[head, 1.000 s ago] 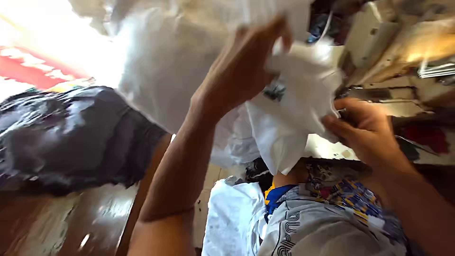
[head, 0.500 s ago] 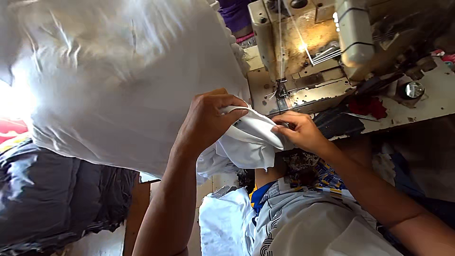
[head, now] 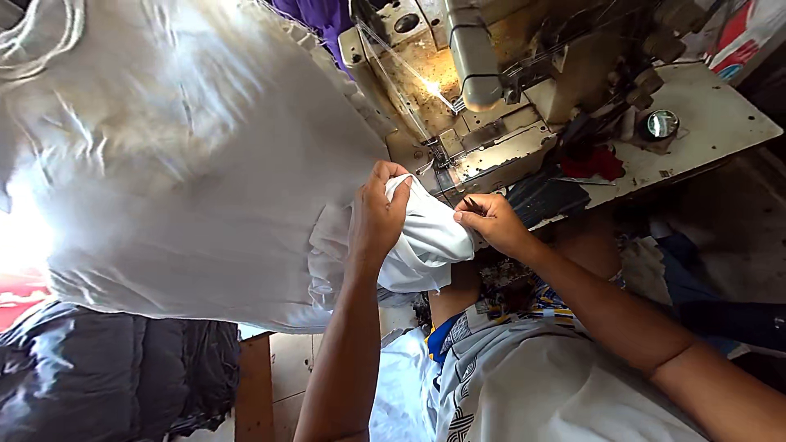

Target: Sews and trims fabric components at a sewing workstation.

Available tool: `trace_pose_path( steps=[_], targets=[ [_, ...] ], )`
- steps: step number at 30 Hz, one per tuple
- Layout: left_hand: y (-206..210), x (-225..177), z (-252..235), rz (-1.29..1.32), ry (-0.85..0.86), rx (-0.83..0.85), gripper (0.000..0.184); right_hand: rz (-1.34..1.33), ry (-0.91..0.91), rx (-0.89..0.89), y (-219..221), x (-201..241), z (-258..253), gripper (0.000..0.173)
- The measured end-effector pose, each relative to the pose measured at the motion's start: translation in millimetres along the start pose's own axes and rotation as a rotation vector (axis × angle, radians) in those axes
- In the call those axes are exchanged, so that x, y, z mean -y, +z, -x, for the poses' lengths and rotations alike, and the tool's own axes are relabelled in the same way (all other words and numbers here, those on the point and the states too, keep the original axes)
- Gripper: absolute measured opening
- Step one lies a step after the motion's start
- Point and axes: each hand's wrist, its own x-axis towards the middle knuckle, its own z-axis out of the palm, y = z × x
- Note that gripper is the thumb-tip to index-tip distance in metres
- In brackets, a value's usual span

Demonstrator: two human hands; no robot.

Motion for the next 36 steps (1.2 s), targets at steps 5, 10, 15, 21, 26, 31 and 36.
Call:
trace_pose_path(
  steps=[5, 10, 15, 21, 26, 31, 36],
  targets=[
    [14, 14, -9, -0.131, 0.126, -0.010, 0.018, 0.073, 0.078, -0.048, -1, -9, 1, 0.011],
    [20, 19, -32, -0.119, 0.109, 0.008, 0.019, 0.049, 0.108, -0.011, -5, 0, 0, 0.016],
    [28, 13, -64, -0.085, 0.033, 0.005, 0.023, -0.018, 0.055, -0.074, -9, 10, -8, 0.026],
    [42, 28, -91, -0.055, 0.020, 0.012, 0.052, 0.006, 0.031, -0.183, -9, 15, -28, 0.024],
    [34, 26, -90, -0.025, 0.051, 0.090, 0.051, -0.007, 0.030, -0.187, -9, 17, -26, 0.024],
    [30, 19, -92, 0.028, 0.005, 0.151, 0.054, -0.014, 0.060, -0.185, -11, 24, -8, 0.023],
    [50, 30, -98, 0.296, 0.046, -0.022, 0.060, 0.012, 0.007, -0.233, -11, 17, -25, 0.024]
  ],
)
